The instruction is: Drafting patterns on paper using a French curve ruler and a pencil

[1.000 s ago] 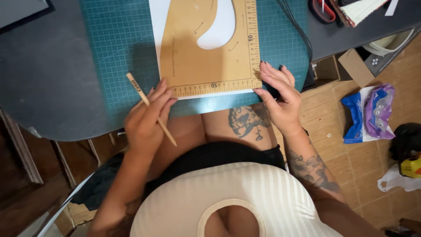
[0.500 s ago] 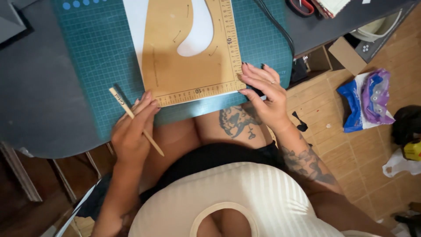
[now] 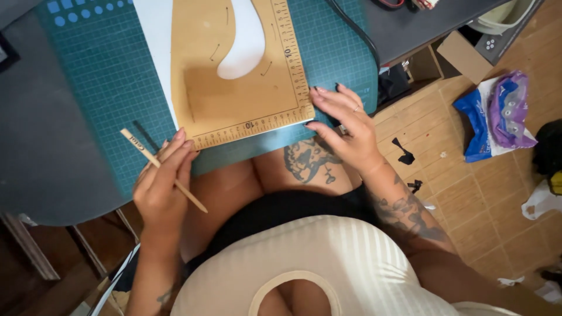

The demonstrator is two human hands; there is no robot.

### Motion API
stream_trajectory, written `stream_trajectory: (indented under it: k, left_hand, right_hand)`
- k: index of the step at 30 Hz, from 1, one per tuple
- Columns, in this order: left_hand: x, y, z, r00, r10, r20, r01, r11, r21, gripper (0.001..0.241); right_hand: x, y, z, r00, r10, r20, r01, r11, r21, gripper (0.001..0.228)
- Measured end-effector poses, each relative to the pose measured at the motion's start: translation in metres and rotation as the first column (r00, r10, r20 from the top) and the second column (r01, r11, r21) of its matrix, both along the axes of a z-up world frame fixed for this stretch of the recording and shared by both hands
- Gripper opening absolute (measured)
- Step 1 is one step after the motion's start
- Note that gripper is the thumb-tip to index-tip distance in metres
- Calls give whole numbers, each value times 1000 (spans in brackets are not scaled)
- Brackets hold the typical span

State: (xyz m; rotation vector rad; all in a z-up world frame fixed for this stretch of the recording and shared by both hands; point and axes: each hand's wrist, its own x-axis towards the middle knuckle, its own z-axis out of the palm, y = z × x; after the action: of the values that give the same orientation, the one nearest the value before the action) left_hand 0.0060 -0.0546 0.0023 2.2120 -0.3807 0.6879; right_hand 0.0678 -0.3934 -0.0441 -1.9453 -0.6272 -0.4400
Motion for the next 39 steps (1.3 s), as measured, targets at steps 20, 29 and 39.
stream_trajectory:
  k: [20,29,39]
  left_hand:
    - [6,9,-4,998,-70,-2,69,975,210,54]
    - [8,4,0,994,2,-113,19,983,184,57]
    - [14,-17,-7,989,138,-58,-125,974,191,37]
  right_hand:
    - [22,-14,8,970,106,218,-68,982,-178,62]
    - [40,-11,36,980,167,112,-135,959,-249,68]
    - [56,-10,56,981,147,-124,-184,902,-391,79]
